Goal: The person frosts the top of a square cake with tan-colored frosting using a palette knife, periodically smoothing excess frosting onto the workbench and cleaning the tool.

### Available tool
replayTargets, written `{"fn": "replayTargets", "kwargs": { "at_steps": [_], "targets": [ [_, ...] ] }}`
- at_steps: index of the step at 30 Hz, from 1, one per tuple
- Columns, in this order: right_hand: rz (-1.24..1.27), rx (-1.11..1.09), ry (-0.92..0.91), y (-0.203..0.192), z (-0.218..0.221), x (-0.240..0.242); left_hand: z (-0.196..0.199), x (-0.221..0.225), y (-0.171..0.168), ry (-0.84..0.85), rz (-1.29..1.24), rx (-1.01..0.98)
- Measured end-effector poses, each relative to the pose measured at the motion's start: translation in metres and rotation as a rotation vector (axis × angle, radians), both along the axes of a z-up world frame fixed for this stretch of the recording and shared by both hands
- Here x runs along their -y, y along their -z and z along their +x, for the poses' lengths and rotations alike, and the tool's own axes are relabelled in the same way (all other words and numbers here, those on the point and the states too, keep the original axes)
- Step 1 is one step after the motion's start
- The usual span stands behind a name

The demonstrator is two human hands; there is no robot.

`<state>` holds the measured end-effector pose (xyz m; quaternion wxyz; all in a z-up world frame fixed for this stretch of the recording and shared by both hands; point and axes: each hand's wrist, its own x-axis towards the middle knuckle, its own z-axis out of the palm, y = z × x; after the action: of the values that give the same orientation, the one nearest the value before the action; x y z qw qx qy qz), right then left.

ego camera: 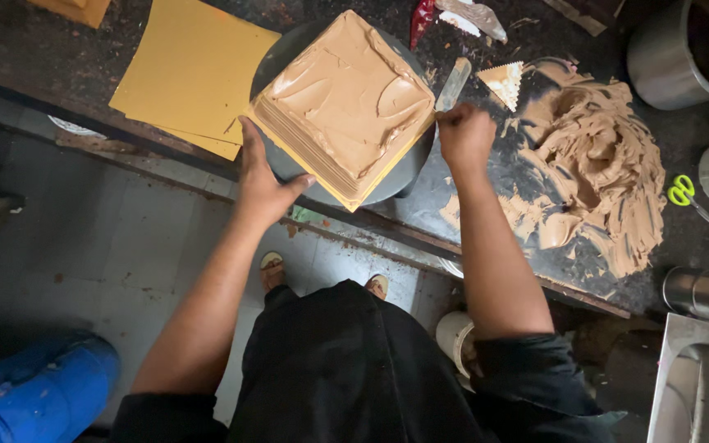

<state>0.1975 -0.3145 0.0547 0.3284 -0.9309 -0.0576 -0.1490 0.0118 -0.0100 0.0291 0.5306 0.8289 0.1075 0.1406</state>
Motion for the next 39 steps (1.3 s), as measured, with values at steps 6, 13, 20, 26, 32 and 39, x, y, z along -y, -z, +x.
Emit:
{"fn": "replayTargets", "kwargs": {
  "at_steps": [6, 13, 20, 26, 32, 39],
  "targets": [
    [-0.175, 0.074, -0.067, -0.003, -0.003, -0.005, -0.002, 0.009, 0.002, -0.030, -0.020, 0.044],
    [-0.224, 0.104, -0.198, -0.004, -0.039, -0.012, -0.003, 0.013, 0.008, -0.056, 0.007, 0.024],
    [-0.243, -0.046, -0.426, 0.003, -0.136, -0.041, -0.004, 0.014, 0.017, -0.060, 0.042, 0.046],
    [-0.056, -0.084, -0.575, -0.009, -0.194, -0.023, -0.008, 0.029, 0.013, -0.092, 0.111, 0.101],
    [0.087, -0.169, -0.106, -0.016, -0.121, 0.117, -0.021, 0.014, 0.035, -0.350, -0.516, -0.021],
    [-0.311, -0.012, -0.224, 0.011, -0.085, 0.136, 0.003, -0.046, 0.049, -0.036, -0.413, 0.174]
  ]
}}
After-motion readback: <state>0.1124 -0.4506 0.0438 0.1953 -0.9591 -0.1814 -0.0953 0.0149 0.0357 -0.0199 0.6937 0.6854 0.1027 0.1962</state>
